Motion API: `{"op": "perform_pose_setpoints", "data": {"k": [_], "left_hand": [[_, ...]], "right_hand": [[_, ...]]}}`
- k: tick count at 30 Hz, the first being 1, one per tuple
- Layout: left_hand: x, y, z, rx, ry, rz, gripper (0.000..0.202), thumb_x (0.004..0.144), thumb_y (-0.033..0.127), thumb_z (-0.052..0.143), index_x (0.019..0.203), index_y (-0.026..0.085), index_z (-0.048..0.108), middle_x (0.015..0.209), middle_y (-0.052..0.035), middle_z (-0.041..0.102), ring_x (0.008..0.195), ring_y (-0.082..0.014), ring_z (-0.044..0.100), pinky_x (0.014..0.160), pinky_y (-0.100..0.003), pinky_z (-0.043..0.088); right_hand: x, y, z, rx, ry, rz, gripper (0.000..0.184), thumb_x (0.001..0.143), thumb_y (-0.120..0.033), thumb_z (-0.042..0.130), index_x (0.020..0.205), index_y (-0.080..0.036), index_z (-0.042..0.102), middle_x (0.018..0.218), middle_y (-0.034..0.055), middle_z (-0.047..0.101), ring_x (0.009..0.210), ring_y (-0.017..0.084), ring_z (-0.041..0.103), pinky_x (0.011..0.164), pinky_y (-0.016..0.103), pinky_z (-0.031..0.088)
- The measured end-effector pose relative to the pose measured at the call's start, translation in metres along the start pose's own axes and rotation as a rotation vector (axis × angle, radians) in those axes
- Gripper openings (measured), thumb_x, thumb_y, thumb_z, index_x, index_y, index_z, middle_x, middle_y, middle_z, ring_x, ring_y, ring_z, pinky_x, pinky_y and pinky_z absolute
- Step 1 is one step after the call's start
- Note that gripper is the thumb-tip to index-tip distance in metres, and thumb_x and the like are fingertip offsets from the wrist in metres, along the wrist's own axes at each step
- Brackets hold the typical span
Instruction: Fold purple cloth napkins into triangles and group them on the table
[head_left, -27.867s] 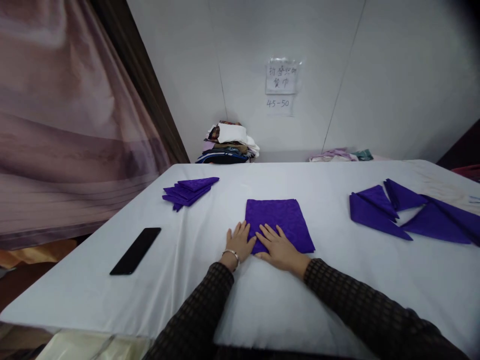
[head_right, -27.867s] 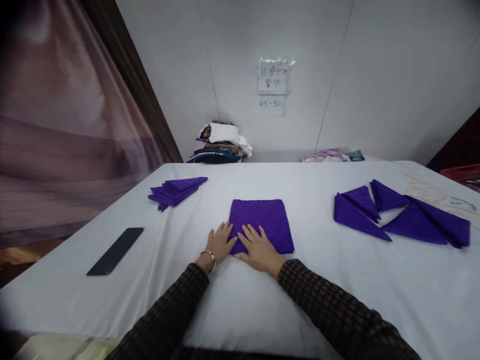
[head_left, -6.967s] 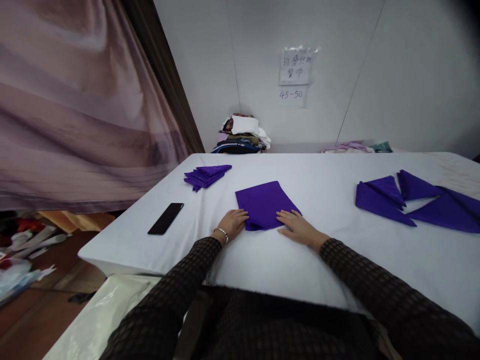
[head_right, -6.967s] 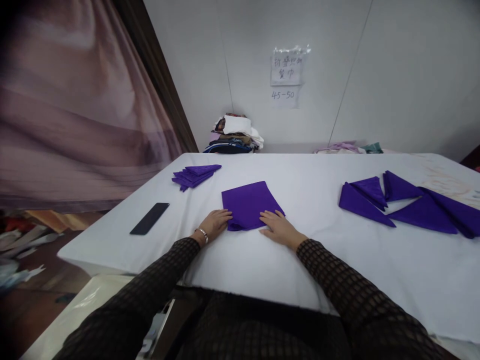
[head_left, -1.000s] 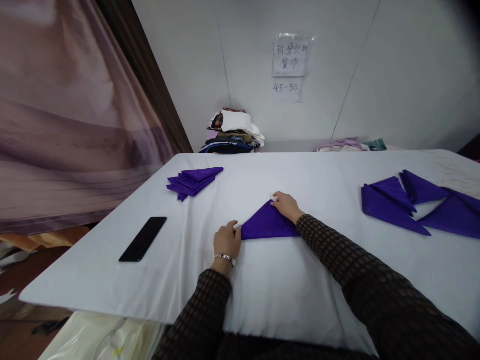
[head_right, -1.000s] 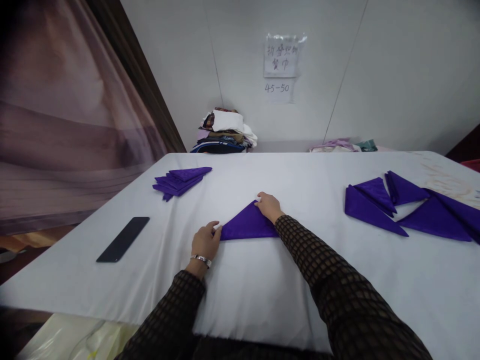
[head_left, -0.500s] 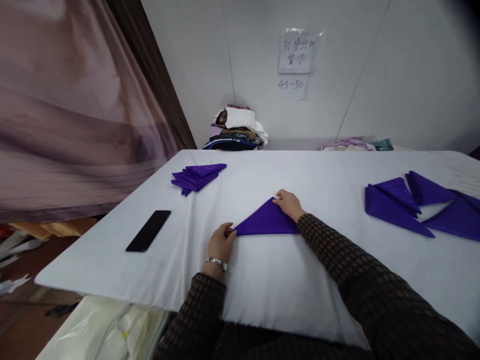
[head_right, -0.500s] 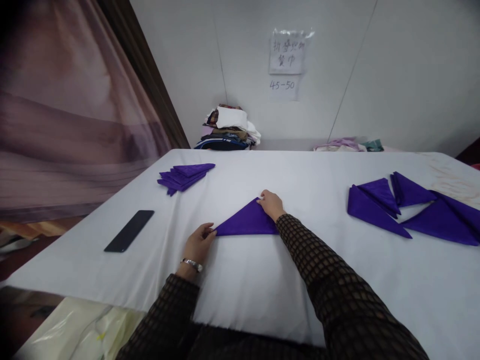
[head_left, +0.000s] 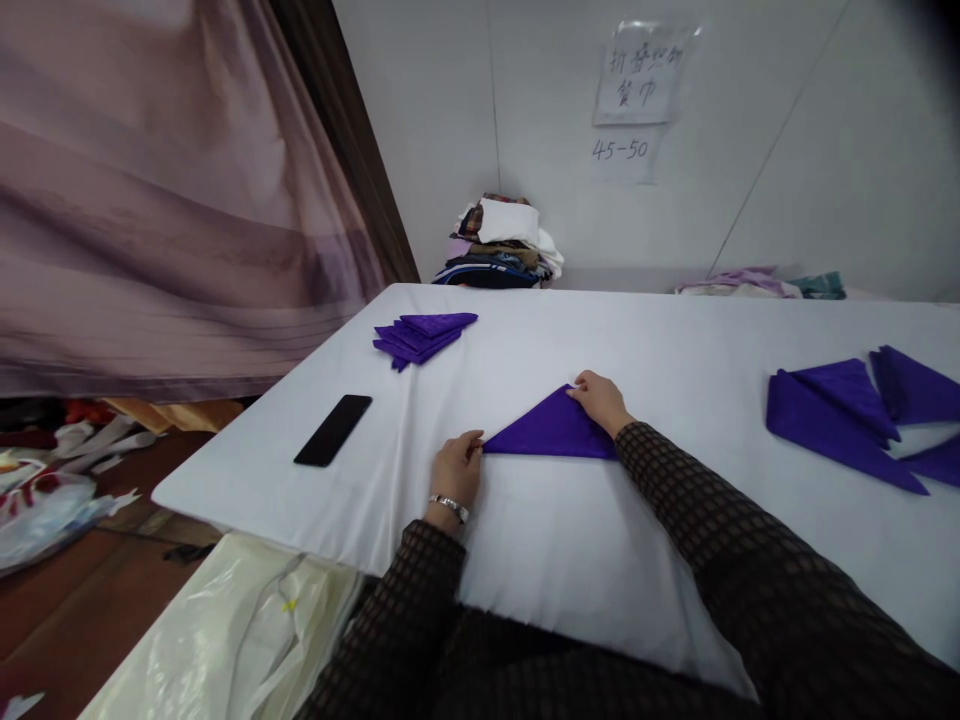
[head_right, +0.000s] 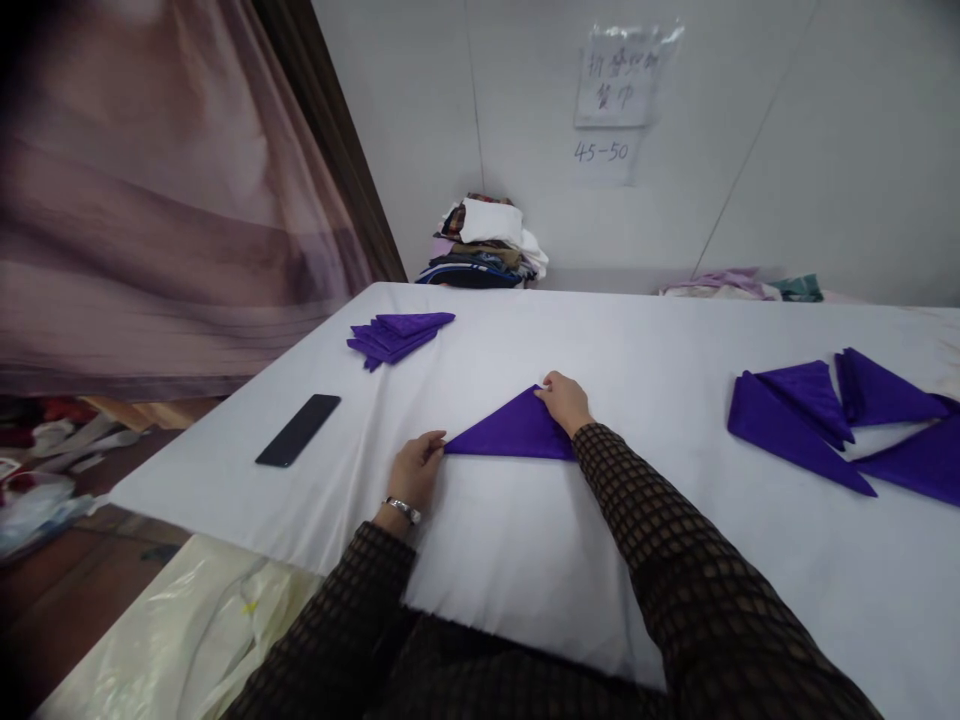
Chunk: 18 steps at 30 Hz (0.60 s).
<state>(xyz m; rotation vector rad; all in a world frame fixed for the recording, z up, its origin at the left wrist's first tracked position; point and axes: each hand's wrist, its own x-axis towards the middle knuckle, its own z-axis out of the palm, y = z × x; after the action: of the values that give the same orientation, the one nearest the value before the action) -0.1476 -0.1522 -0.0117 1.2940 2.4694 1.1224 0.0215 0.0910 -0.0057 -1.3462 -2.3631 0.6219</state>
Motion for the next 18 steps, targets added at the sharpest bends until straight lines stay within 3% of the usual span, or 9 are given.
{"op": "perform_pose_setpoints", "data": {"k": [7, 13, 18], "left_hand": [[-0.0016, -0.0046, -0.0023, 0.008, 0.060, -0.010, 0.030, 0.070, 0.012, 0.056, 0.097, 0.020, 0.066, 0.095, -0.0032, 0.069, 0.095, -0.0208, 0.058, 0.088, -0.037, 0.046], [0.0000, 0.0004, -0.0026, 0.055, 0.044, 0.054, 0.017, 0.067, 0.021, 0.064, 0.084, 0.023, 0.066, 0.090, -0.0013, 0.067, 0.093, -0.0209, 0.057, 0.087, -0.037, 0.044], [0.0037, -0.0036, 0.0004, 0.061, 0.029, 0.048, 0.012, 0.067, 0.016, 0.062, 0.076, 0.023, 0.066, 0.093, -0.0009, 0.066, 0.096, -0.0197, 0.056, 0.090, -0.036, 0.043]], "right_hand": [[0.0002, 0.0014, 0.0015, 0.000, 0.011, -0.014, 0.020, 0.079, -0.034, 0.061, 0.094, -0.021, 0.062, 0.083, 0.0020, 0.066, 0.076, 0.016, 0.057, 0.059, 0.024, 0.033], [-0.0004, 0.0012, 0.0007, -0.010, 0.011, -0.021, 0.020, 0.080, -0.035, 0.060, 0.094, -0.020, 0.061, 0.084, 0.0025, 0.066, 0.077, 0.017, 0.058, 0.060, 0.024, 0.033], [-0.0011, 0.0004, 0.0001, -0.002, 0.003, -0.014, 0.019, 0.080, -0.034, 0.060, 0.093, -0.020, 0.061, 0.084, 0.0021, 0.066, 0.077, 0.017, 0.058, 0.061, 0.024, 0.033]]}}
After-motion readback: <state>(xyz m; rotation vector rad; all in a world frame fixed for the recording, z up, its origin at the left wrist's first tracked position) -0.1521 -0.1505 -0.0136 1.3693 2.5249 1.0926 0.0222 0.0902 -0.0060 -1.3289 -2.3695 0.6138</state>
